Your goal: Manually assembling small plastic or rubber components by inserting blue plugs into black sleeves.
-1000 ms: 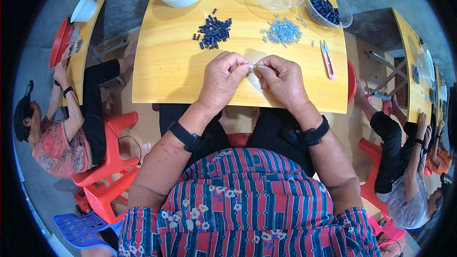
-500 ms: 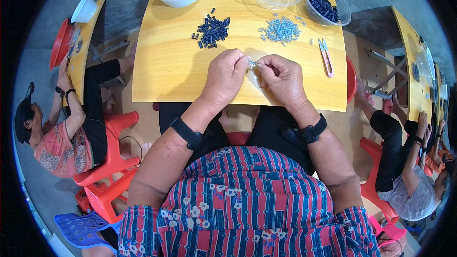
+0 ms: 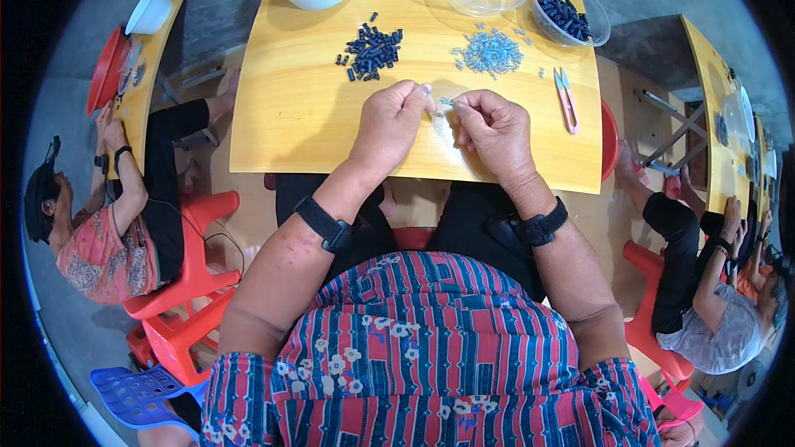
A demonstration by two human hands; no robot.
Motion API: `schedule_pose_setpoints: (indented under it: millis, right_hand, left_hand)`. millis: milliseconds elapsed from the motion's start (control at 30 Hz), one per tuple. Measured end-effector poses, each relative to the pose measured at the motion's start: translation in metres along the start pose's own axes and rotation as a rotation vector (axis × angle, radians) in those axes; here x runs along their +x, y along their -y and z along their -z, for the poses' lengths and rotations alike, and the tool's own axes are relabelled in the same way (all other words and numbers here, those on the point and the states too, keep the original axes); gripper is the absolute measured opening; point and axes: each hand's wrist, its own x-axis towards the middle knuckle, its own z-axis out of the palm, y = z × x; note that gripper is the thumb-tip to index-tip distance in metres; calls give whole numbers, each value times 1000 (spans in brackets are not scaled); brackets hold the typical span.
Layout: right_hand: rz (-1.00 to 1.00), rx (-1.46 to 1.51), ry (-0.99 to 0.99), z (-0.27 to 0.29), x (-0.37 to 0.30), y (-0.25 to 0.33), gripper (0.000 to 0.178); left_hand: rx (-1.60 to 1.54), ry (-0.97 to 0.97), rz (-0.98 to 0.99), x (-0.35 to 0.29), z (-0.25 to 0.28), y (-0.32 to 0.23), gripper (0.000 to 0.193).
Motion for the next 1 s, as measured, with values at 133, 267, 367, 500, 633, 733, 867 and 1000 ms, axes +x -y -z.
schedule_pose_setpoints:
  millis: [133, 267, 367, 500, 633, 733, 867, 1000]
  right_hand:
    - [3, 27, 5, 2, 1, -5, 14]
    - [11, 6, 9, 2, 2, -7, 13]
    - [24, -16, 18, 2, 2, -8, 13]
    - [30, -42, -2, 1, 1, -8, 12]
    - [40, -40, -6, 0, 0, -6, 11]
    - [70, -25, -22, 1, 0, -8, 12]
    - [87, -119, -93, 4, 1, -8, 7]
    - [405, -682, -249, 16, 6, -5, 5]
  left_hand:
    - [-135, -64, -74, -4, -1, -1, 17]
    - [-59, 37, -34, -8, 6, -8, 16]
    - [-45, 16, -101, -8, 4, -5, 11]
    - [14, -7, -106, -7, 0, -6, 7]
    - [58, -4, -206, -5, 0, -4, 12]
    - [58, 9, -189, -3, -1, -4, 14]
    - [-53, -5, -132, -4, 0, 1, 14]
    - [-72, -13, -142, -4, 0, 2, 14]
